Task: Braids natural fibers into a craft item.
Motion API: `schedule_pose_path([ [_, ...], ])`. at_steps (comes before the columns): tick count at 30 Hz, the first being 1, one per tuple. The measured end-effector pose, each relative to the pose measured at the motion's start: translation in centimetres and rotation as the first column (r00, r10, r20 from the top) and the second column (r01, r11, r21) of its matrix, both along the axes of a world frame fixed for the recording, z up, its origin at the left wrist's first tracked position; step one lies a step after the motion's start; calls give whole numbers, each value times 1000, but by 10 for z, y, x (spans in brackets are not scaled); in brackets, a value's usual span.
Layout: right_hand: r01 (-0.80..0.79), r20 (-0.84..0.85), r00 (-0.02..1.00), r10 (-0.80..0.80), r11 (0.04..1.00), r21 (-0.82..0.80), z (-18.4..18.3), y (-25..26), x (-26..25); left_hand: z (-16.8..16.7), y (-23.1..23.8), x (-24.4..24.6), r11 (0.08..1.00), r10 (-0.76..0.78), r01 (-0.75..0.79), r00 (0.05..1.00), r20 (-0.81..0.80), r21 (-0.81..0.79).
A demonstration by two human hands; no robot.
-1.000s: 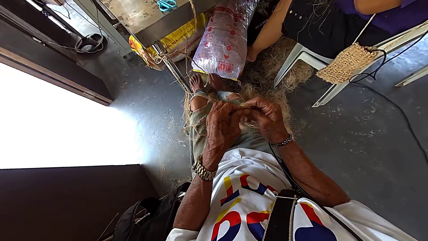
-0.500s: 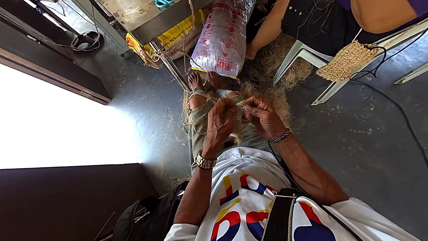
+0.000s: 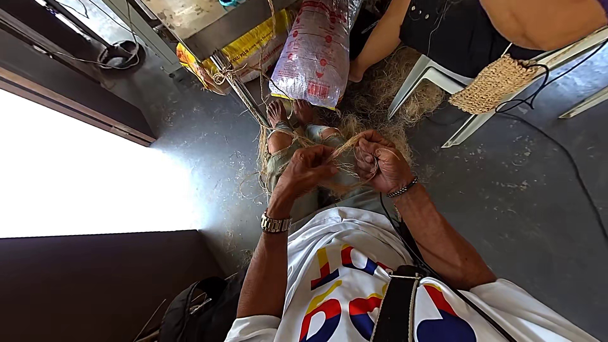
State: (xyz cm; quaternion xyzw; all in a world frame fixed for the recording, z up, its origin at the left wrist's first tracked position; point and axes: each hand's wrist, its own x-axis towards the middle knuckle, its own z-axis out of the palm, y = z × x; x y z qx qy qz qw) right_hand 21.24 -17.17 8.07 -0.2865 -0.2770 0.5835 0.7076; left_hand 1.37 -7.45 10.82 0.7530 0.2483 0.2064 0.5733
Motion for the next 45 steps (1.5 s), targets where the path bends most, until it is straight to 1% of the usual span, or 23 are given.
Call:
schedule_pose_path([
  [1,11,13,1000,-11,1000,-11,1,-1,-1,0,-1,-1,994,51,-42,995,-82,105],
  [2,21,20,1000,-20,1000,-19,3,-1,-1,-1,-1,-3,986,98,-81,989,-111,149],
  [3,28,20,999,-28,999,-23,3,0,-1,-3,0,-5,985,131,-121,989,-72,123],
  [4,33,20,999,-32,999,-28,4,0,0,-6,1,-7,991,132,-133,991,16,32],
  [5,36,23,999,-35,999,-36,3,0,2,-8,3,-7,988,123,-109,983,137,-105],
  [6,38,28,999,-37,999,-38,3,0,3,-10,4,-6,970,125,-63,958,260,-233],
  [7,41,36,999,-39,998,-42,2,-1,4,-10,4,-5,949,136,-22,928,346,-315],
  [10,40,87,996,-33,996,-80,2,-1,3,-5,1,-4,896,180,55,862,474,-440],
  [13,-13,157,987,29,994,-107,0,-1,5,3,3,-8,884,165,93,855,492,-459],
  [16,-53,211,975,72,994,-98,-5,0,9,15,9,-15,929,136,27,903,408,-369],
  [18,-65,232,969,87,993,-101,-6,0,9,27,17,-15,946,149,-35,929,338,-323],
  [21,-103,215,970,116,992,-70,-6,1,6,35,32,-17,961,122,-28,937,329,-276],
  [25,-151,172,975,141,987,50,-12,1,7,43,46,-20,975,128,-60,938,322,-215],
  [28,-153,138,981,136,981,121,-12,1,6,54,51,-21,988,127,-91,941,313,-127],
  [30,-129,133,985,113,985,117,-10,1,2,62,56,-20,992,125,-114,948,294,-55],
  [32,-99,148,985,90,993,59,-5,1,-1,68,61,-21,985,128,-152,963,239,85],
  [35,-109,173,978,116,993,-45,-1,0,-5,76,70,-22,901,146,-168,986,83,401],
  [36,-129,178,974,139,989,-65,-1,0,-5,79,71,-23,870,162,-157,986,29,468],
  [38,-153,195,967,163,986,-63,-3,0,-4,83,70,-22,847,179,-145,984,-17,512],
  [40,-171,208,964,165,985,9,-6,0,-2,82,70,-22,866,157,-148,987,21,478],
  [41,-185,196,966,167,980,75,-7,0,0,80,70,-22,895,127,-147,989,74,422],
  [43,-190,128,978,166,958,215,-7,-1,4,73,71,-23,969,69,-115,976,208,218],
  [45,-120,40,993,113,952,281,-4,-1,7,63,73,-25,999,42,-33,933,358,-33],
])
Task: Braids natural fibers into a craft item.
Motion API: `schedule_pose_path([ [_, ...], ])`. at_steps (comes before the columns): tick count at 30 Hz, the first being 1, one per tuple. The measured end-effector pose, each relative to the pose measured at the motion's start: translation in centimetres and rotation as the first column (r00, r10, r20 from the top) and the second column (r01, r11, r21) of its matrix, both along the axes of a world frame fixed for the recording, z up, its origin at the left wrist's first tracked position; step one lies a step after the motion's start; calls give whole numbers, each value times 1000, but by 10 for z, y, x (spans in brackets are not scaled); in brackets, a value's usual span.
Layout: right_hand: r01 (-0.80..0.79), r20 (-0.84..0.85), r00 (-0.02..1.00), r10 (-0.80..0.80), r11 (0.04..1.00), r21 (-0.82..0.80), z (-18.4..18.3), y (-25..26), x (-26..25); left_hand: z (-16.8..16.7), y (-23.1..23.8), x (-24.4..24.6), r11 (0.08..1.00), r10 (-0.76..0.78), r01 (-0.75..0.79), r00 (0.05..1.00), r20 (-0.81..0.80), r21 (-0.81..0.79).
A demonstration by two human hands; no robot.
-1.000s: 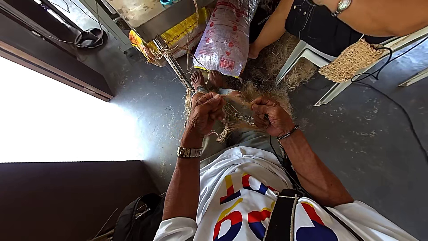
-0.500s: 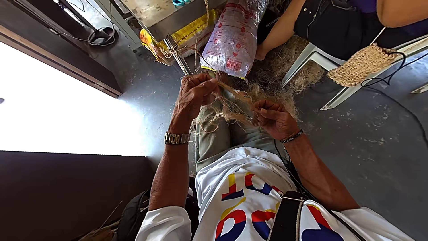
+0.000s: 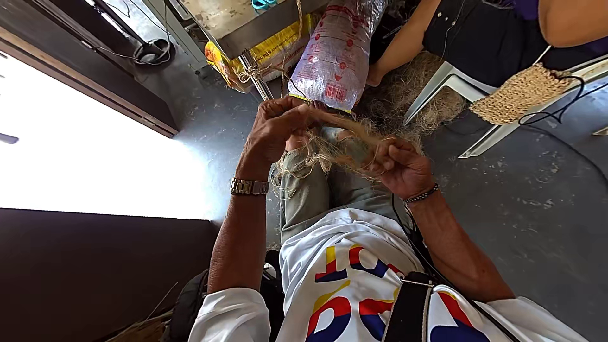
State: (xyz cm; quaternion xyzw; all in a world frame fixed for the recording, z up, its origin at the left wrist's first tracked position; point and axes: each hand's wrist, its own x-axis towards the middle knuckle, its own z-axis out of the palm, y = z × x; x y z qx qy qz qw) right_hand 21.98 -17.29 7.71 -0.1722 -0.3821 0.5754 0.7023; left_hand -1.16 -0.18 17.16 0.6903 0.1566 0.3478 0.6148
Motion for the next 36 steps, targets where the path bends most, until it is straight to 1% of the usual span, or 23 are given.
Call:
schedule_pose_path([
  [1,32,-47,998,-31,999,6,1,0,1,-7,1,-2,995,-34,42,996,81,-88],
  [3,78,-106,991,-77,997,12,0,1,4,-23,2,-3,974,-63,103,978,199,-199],
  [6,89,-144,986,-87,996,11,-1,2,5,-40,-1,-1,931,-87,179,954,286,-317],
  [9,69,-132,989,-68,998,5,3,0,2,-36,-4,4,925,-71,172,954,293,-338],
  [11,63,-108,992,-66,998,-27,7,-1,-1,-25,-1,4,953,-61,131,966,252,-272],
  [13,65,-48,996,-68,995,-75,9,-2,-2,-11,5,2,987,-4,26,990,138,-156],
  [14,60,-12,998,-61,993,-100,9,-2,-2,-4,7,2,997,46,-42,997,62,-65],
  [15,55,23,998,-52,989,-139,9,-3,-2,3,8,1,993,107,-106,994,-16,58],
  [16,54,56,997,-44,981,-187,9,-3,-2,11,10,0,968,173,-154,982,-82,196],
  [17,64,86,995,-45,971,-230,9,-3,-1,18,13,-2,924,245,-189,960,-135,333],
  [18,79,109,993,-52,961,-264,8,-3,1,26,16,-7,876,307,-207,936,-172,436],
  [20,105,145,987,-66,955,-276,9,-3,7,36,22,-16,816,372,-213,905,-207,538],
  [22,121,162,983,-81,960,-252,10,-3,9,42,25,-26,799,373,-186,899,-229,572],
  [25,130,194,977,-83,961,-243,11,-4,9,48,27,-37,815,346,-152,902,-259,559],
  [29,138,278,958,-71,964,-228,8,-3,14,51,37,-52,808,372,-177,893,-253,563],
  [33,102,317,948,-27,970,-223,2,-1,17,54,39,-63,812,411,-202,864,-291,547],
  [36,113,348,937,-22,963,-244,2,-1,18,53,42,-69,829,405,-189,852,-331,526],
])
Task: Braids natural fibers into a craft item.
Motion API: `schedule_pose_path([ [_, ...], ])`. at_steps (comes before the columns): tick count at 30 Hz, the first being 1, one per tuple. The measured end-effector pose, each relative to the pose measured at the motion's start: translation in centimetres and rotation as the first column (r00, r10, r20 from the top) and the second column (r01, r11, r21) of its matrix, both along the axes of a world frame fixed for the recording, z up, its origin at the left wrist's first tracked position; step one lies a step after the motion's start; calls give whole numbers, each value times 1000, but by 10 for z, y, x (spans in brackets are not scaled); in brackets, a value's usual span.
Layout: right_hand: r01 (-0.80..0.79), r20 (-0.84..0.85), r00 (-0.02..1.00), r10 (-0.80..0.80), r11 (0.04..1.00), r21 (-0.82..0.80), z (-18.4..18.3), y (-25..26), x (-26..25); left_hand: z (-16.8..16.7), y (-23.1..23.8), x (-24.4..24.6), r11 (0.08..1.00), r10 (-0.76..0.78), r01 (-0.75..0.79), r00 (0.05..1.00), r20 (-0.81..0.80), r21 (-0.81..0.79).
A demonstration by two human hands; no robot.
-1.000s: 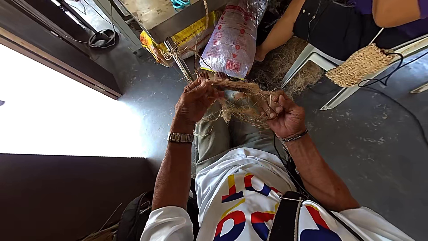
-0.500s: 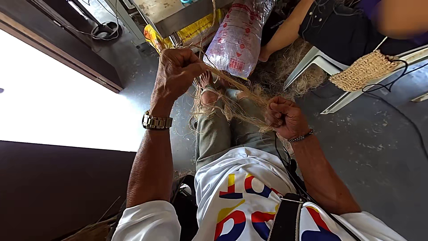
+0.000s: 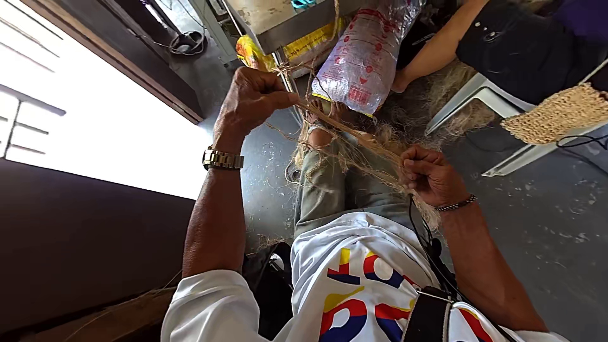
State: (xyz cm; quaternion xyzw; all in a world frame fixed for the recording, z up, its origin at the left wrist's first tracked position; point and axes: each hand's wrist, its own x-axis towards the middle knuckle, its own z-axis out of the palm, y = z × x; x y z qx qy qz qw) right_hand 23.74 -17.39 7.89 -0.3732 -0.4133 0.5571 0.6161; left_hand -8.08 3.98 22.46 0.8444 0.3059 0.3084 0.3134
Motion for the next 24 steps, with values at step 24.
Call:
schedule_pose_path([
  [24,-138,-241,956,170,980,142,-3,-7,6,-11,11,-23,911,382,-354,917,-113,212],
])
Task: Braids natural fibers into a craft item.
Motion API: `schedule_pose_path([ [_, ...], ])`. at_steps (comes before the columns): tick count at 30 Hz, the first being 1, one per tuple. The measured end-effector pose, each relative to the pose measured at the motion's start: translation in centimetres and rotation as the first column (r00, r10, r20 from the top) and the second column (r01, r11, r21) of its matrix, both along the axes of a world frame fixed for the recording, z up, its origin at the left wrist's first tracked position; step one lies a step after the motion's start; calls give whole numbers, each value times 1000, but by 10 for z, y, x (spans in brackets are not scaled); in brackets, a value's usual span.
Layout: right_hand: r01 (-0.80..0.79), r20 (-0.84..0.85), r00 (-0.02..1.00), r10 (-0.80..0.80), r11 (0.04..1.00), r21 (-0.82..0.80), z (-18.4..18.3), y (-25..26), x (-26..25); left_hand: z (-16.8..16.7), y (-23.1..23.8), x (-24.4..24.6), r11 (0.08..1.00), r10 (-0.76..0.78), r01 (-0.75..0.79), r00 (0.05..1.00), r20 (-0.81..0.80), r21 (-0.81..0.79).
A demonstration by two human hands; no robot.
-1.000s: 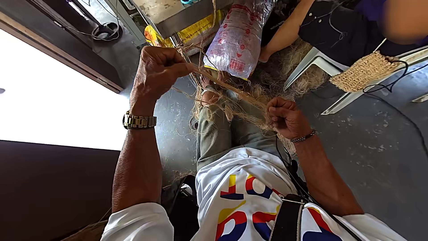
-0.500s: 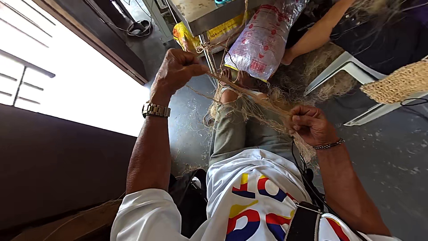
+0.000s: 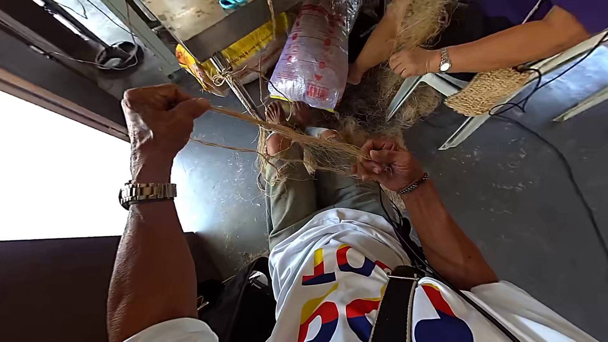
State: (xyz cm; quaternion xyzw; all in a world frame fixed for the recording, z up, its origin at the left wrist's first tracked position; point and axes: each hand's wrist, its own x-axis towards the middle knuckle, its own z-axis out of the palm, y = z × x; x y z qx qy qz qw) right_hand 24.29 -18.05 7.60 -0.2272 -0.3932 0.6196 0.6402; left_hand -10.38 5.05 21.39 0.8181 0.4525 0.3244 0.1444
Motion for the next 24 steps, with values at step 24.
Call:
schedule_pose_path([
  [24,314,-167,938,-303,949,39,18,-6,13,-114,-37,-8,932,21,3,998,64,-362],
])
